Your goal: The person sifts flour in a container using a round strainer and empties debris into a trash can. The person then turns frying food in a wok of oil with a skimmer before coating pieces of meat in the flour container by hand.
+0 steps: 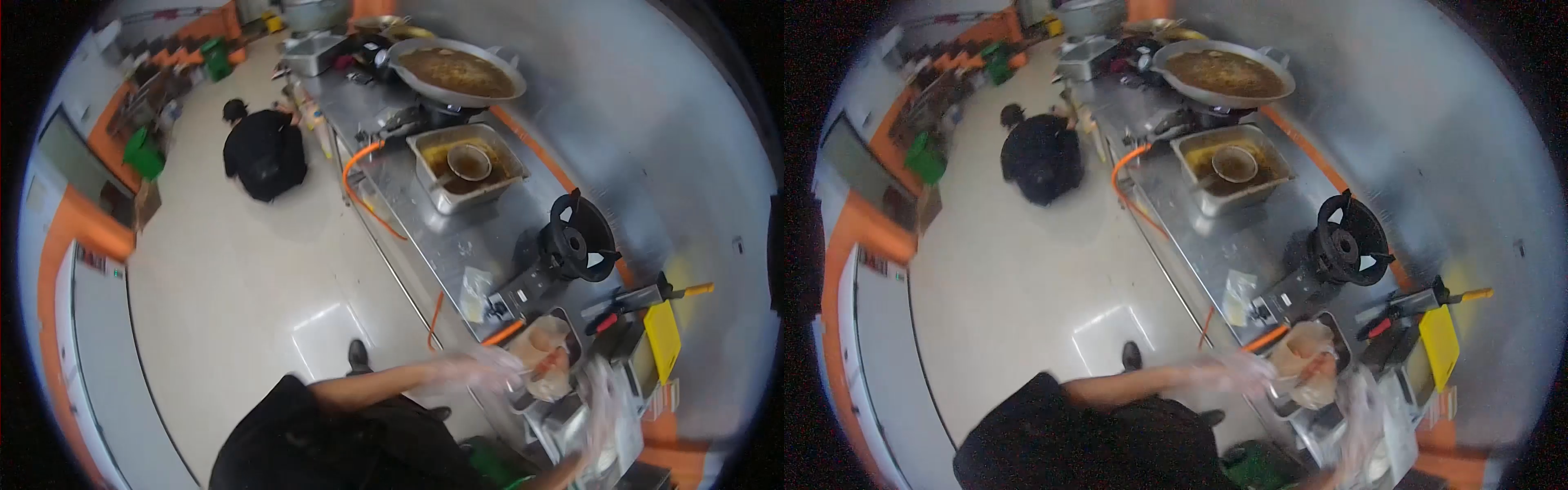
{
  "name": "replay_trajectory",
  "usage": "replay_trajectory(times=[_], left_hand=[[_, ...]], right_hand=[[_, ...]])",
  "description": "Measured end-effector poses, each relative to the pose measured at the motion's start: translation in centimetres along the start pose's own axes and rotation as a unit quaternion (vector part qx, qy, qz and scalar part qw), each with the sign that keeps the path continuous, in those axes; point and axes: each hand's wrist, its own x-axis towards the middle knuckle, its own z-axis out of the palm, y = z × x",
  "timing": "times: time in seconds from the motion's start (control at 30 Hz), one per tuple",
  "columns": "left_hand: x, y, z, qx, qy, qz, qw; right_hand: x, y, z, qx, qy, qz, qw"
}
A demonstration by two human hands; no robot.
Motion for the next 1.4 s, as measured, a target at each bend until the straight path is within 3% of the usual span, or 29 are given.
replay_trajectory(times=[0.03,0.07,0.1,0.13,0.17,0.27,0.33,0.43,0.5,0.57,0.63,0.67,0.7,0.73,0.8,0.83,0.9,0.97,1.03,1.07,1.1,1.13,1.17,1.23,1.3,1.33,1.37,1.4], left_hand=[[-3.7,0.5,-4.8,0.026,0.073,-0.03,0.997],[-7.5,1.0,-9.6,0.046,0.142,-0.062,0.987],[-11.7,-1.7,-15.1,0.025,0.278,-0.066,0.958],[-15.1,-2.5,-18.4,0.014,0.406,-0.007,0.914],[-18.2,-3.1,-21.7,0.13,0.519,-0.045,0.843],[-27.9,-3.3,-26.8,0.118,0.578,-0.076,0.804],[-33.2,-7.3,-31.4,0.132,0.617,-0.076,0.772],[-41.7,-17.0,-36.1,0.246,0.649,-0.037,0.719],[-46.1,-23.4,-37.2,0.427,0.648,-0.046,0.628],[-47.8,-25.7,-35.9,0.073,0.721,-0.082,0.684],[-50.1,-29.7,-35.8,-0.135,0.672,0.048,0.727],[-49.8,-29.4,-36.2,-0.063,0.654,-0.122,0.744],[-49.4,-29.1,-36.3,0.012,0.613,-0.289,0.735],[-49.0,-29.0,-36.7,-0.024,0.593,-0.317,0.74],[-48.7,-28.3,-37.9,-0.089,0.55,-0.375,0.741],[-48.5,-27.6,-39.1,-0.107,0.531,-0.392,0.743],[-47.2,-25.3,-43.4,-0.13,0.526,-0.348,0.765],[-45.8,-21.7,-49.3,-0.162,0.537,-0.2,0.803],[-44.7,-18.7,-55.6,-0.251,0.499,-0.006,0.83],[-44.2,-17.2,-58.9,-0.316,0.445,0.079,0.834],[-42.7,-13.8,-60.0,-0.287,0.548,0.046,0.784],[-40.8,-8.5,-60.4,-0.255,0.642,0.004,0.723],[-40.2,-5.4,-61.6,-0.229,0.646,0.007,0.728],[-39.3,-1.3,-64.0,-0.179,0.651,0.016,0.737],[-38.9,0.6,-65.5,-0.169,0.633,0.0,0.755],[-38.7,1.8,-66.8,-0.16,0.622,-0.008,0.766],[-37.9,3.4,-67.6,-0.128,0.629,-0.086,0.762],[-37.6,3.9,-68.7,-0.133,0.609,-0.098,0.776]], right_hand=[[-0.6,-3.9,7.3,-0.014,-0.06,-0.036,0.997],[2.0,-3.4,12.9,-0.007,-0.127,0.02,0.992],[4.1,-2.0,19.4,0.125,-0.208,0.085,0.966],[5.5,-1.3,25.6,0.102,-0.236,0.13,0.958],[7.7,-0.5,31.8,0.132,-0.29,0.166,0.933],[11.0,-2.4,45.5,0.283,-0.262,0.267,0.883],[17.3,0.2,52.0,0.365,-0.21,0.228,0.878],[18.0,-0.1,53.7,0.388,-0.181,0.15,0.891],[16.1,-3.6,52.3,0.358,-0.164,0.126,0.91],[13.2,-7.7,49.2,0.337,-0.194,0.176,0.904],[13.3,-9.8,45.8,0.397,-0.301,0.22,0.839],[14.1,-10.6,44.5,0.394,-0.306,0.224,0.837],[14.3,-12.3,43.3,0.432,-0.356,0.234,0.795],[12.0,-16.6,43.4,0.285,-0.178,0.166,0.927],[10.0,-23.4,43.8,0.145,-0.129,0.076,0.978],[15.2,-22.2,43.3,0.163,-0.101,0.056,0.98],[20.5,-25.5,43.7,0.174,-0.176,0.052,0.968],[29.9,-25.9,44.0,0.086,-0.204,0.028,0.975],[35.1,-27.3,47.1,-0.161,-0.065,-0.015,0.985],[37.9,-27.8,47.9,-0.249,-0.091,-0.055,0.963],[41.1,-28.1,48.3,-0.333,-0.119,-0.093,0.931],[46.1,-27.5,48.4,-0.475,-0.1,-0.218,0.847],[50.7,-26.2,48.4,-0.597,-0.08,-0.332,0.726],[56.2,-24.1,49.3,-0.602,-0.016,-0.337,0.724],[57.1,-24.7,49.8,-0.649,-0.062,-0.343,0.676],[55.7,-26.7,51.2,-0.686,-0.139,-0.343,0.626],[54.1,-28.3,52.3,-0.715,-0.216,-0.337,0.573],[52.8,-29.2,53.2,-0.694,-0.215,-0.241,0.644]])
